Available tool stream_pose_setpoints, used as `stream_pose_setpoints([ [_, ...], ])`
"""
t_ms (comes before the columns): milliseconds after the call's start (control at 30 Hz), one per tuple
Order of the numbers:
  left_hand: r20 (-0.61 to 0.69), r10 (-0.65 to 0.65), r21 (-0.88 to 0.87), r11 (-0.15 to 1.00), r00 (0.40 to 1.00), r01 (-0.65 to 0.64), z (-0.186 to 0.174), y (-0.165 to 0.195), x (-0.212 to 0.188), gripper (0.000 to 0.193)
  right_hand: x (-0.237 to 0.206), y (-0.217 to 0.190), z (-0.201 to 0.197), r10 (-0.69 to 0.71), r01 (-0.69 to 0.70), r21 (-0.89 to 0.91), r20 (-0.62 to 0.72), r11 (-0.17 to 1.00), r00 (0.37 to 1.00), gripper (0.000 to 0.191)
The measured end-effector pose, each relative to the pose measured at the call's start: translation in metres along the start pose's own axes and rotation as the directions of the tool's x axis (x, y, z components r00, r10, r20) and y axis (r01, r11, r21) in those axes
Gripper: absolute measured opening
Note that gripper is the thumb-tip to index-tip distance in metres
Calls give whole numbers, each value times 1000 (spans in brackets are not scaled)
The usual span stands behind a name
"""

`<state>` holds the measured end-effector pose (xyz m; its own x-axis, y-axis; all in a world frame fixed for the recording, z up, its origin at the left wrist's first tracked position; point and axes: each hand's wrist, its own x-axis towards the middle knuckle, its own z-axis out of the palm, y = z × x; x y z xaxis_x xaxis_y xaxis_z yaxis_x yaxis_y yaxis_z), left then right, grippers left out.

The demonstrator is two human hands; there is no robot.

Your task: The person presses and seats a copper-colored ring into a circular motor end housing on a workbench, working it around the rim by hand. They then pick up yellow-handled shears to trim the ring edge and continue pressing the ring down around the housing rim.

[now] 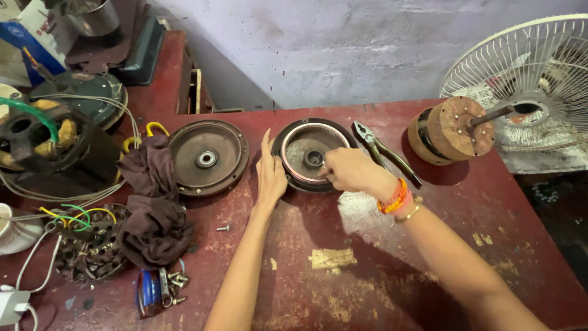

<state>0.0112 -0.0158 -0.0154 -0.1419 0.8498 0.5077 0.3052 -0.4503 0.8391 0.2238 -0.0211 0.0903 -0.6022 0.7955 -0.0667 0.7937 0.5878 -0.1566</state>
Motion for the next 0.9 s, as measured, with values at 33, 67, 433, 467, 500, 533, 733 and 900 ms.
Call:
stream_pose_setpoints([
  [33, -4, -5, 7, 1000, 1000, 5, 1, -2, 0, 70, -8, -1, 0, -20, 22, 31, -81, 999, 997, 22],
  [67, -9, -10, 16, 1000, 1000, 10, 3, -4, 1, 70, -17, -3, 3, -38, 48, 62, -162, 997, 986, 19],
  [433, -35, -4, 96, 995, 999, 7, 9, -19, -2, 61, -30, 36, 29, -13, 159, 223, -543, 962, 840, 29],
  [467, -29, -2, 66, 998, 1000, 4, 9, -19, -1, 61, -30, 38, 33, -48, 205, 238, -535, 949, 844, 27],
  [500, -22, -3, 34, 999, 1000, 4, 8, -18, 0, 61, -31, 39, 37, -82, 248, 254, -525, 935, 847, 25],
  [533, -30, -7, 42, 999, 1000, 8, 8, -17, 0, 60, -30, 41, 39, 19, 190, 343, -524, 920, 852, 26],
  [733, -19, -94, 53, 994, 995, 95, 8, -14, -1, 59, -32, 44, 46, 179, 85, 416, -556, 905, 812, 28],
  [900, -37, -18, 77, 997, 999, 21, 9, -17, -1, 54, -33, 44, 50, 168, 141, 397, -648, 907, 743, 25],
])
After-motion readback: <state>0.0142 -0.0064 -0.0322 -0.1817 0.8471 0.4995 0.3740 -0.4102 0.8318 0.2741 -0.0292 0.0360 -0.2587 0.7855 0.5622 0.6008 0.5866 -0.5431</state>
